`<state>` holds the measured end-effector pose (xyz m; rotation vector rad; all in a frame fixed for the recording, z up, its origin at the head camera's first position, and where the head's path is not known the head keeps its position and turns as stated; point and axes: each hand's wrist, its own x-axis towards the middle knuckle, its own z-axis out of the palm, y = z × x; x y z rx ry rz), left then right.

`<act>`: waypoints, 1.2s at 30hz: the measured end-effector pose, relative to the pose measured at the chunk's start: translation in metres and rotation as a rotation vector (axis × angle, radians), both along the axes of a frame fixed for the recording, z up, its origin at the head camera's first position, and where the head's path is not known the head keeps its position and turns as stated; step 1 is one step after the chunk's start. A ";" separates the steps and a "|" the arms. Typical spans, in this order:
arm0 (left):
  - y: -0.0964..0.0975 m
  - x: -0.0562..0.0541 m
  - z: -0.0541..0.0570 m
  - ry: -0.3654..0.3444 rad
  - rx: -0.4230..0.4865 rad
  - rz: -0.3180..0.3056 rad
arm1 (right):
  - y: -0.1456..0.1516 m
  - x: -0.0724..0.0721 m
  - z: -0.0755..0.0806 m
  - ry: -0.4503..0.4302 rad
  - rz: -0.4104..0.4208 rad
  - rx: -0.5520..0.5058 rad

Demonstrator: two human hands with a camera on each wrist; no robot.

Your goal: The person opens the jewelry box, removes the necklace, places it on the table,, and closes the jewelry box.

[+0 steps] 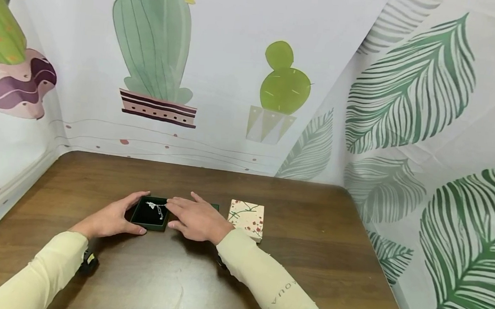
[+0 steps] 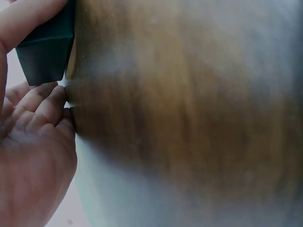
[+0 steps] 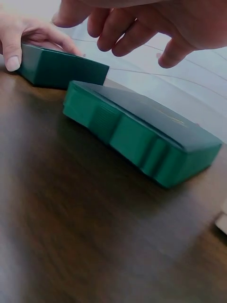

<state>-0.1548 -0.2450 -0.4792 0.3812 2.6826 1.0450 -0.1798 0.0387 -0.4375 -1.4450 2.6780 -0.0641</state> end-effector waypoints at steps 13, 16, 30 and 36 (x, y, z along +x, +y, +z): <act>-0.001 -0.003 -0.005 -0.014 0.024 0.002 | -0.032 -0.001 -0.004 0.015 0.008 0.000; -0.002 -0.002 -0.006 -0.022 0.027 0.000 | -0.041 -0.001 -0.006 0.020 0.007 0.008; -0.003 -0.002 -0.010 -0.044 0.051 0.002 | -0.065 -0.006 -0.022 0.165 0.014 0.008; -0.005 -0.002 -0.006 -0.040 0.059 0.001 | -0.079 -0.009 -0.024 0.234 -0.048 -0.033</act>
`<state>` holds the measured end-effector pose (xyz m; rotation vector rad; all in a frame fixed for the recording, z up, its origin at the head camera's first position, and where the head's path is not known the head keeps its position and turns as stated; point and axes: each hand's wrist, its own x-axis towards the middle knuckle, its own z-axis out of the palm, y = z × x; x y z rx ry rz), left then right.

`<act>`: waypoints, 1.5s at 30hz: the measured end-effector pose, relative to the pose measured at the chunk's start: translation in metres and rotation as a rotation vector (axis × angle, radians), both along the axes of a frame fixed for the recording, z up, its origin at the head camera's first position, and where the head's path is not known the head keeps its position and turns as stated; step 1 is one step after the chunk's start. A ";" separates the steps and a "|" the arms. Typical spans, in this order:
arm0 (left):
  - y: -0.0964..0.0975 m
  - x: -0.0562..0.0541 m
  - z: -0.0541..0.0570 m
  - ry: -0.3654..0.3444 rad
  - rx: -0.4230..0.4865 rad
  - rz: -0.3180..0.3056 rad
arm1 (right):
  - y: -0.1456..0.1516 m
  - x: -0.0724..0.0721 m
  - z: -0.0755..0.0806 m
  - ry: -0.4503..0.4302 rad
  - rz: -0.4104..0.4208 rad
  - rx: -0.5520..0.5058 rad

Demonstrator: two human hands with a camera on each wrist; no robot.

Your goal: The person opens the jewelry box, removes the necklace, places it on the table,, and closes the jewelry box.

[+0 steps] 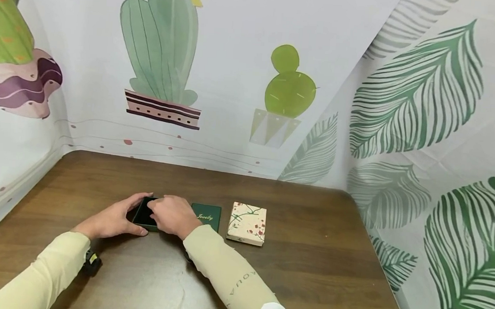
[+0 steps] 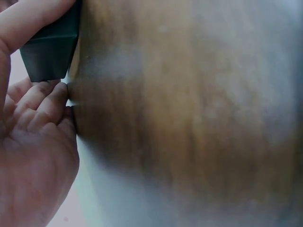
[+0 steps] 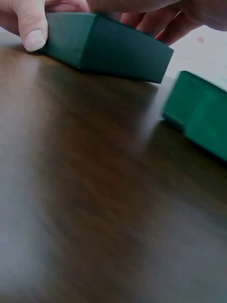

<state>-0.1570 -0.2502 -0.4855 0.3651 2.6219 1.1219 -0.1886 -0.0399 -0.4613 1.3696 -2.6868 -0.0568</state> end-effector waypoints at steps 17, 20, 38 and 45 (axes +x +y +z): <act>0.002 0.001 0.000 0.052 -0.004 -0.011 | -0.013 -0.006 -0.006 0.038 -0.023 -0.047; 0.002 0.001 0.000 0.045 0.001 -0.002 | -0.008 -0.008 -0.008 -0.019 -0.007 -0.153; 0.003 0.000 0.000 0.035 0.020 0.006 | 0.006 -0.020 0.000 -0.209 -0.054 -0.418; 0.004 -0.001 0.001 0.030 0.033 0.011 | 0.009 -0.023 0.006 -0.239 -0.075 -0.414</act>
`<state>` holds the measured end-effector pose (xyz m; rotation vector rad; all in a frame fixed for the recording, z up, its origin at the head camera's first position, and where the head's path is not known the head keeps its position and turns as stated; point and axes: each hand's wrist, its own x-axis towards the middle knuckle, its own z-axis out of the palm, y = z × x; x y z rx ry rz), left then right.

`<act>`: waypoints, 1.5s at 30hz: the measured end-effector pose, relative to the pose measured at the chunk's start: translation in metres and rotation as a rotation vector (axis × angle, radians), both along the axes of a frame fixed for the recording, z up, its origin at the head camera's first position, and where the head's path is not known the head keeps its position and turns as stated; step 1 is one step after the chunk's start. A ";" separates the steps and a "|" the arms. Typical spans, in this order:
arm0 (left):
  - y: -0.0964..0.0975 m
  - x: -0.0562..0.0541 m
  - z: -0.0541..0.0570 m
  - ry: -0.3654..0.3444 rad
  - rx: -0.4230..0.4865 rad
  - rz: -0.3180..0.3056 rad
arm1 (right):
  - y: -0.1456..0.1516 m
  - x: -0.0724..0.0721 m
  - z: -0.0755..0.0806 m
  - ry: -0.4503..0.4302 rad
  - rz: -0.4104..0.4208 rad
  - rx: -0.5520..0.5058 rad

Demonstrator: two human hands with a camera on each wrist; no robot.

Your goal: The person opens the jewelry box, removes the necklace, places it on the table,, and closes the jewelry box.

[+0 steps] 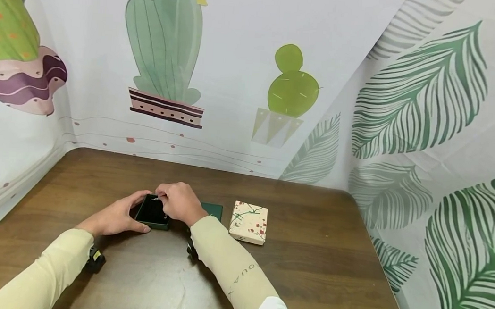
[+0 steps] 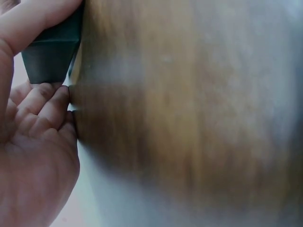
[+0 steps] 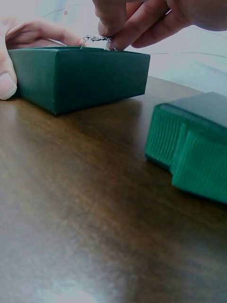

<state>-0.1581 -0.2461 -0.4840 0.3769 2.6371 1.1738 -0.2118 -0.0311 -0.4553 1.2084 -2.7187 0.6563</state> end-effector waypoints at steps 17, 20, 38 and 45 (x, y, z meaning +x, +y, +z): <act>-0.002 0.001 -0.006 0.044 -0.009 0.000 | 0.005 -0.005 0.015 -0.132 0.047 -0.096; -0.002 0.001 -0.007 0.053 -0.010 -0.002 | 0.006 -0.005 0.019 -0.139 0.054 -0.111; -0.003 0.001 -0.005 0.048 -0.013 -0.002 | 0.007 -0.007 0.031 -0.170 0.101 -0.134; -0.003 0.000 -0.003 0.042 -0.020 -0.004 | 0.006 -0.008 0.036 -0.176 0.104 -0.123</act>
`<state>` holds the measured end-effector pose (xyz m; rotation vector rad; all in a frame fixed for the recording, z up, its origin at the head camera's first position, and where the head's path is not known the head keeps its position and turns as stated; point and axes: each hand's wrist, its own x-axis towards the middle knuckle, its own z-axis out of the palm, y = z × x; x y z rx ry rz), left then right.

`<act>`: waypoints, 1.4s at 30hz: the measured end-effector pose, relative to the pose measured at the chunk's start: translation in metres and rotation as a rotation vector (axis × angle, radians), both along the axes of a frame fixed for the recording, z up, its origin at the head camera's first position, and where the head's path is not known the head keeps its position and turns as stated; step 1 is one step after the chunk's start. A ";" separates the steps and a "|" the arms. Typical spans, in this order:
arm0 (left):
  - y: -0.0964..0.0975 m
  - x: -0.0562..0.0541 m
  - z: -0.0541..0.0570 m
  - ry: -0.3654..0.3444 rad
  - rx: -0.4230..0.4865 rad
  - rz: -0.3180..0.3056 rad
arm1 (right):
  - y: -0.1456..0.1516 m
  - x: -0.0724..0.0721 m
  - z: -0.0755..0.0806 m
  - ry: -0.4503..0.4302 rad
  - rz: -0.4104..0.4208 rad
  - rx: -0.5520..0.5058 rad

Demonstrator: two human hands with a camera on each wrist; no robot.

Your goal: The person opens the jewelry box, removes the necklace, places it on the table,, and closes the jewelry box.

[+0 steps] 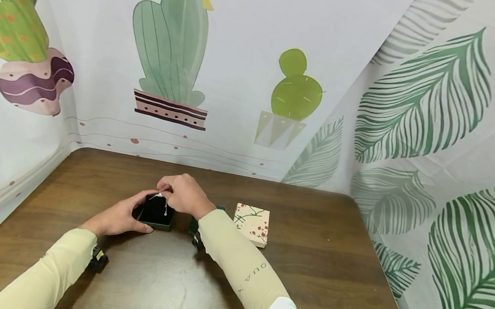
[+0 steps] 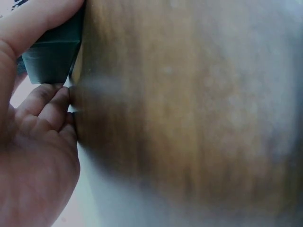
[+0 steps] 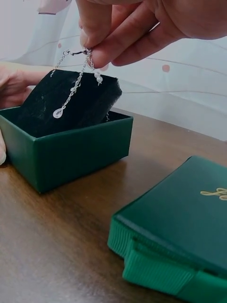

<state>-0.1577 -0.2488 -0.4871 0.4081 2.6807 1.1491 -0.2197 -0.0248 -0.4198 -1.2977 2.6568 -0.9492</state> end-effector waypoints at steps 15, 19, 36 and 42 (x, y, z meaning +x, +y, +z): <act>0.002 0.002 0.002 -0.004 0.013 -0.002 | 0.000 0.001 0.007 -0.020 -0.003 0.010; 0.002 0.002 0.002 -0.008 0.015 -0.004 | 0.000 0.002 0.009 -0.025 -0.003 0.018; 0.001 0.000 0.000 -0.011 0.007 -0.001 | 0.000 0.002 0.010 -0.011 -0.004 0.030; 0.000 -0.001 -0.001 -0.001 0.014 -0.014 | 0.001 0.003 0.010 -0.019 -0.008 0.025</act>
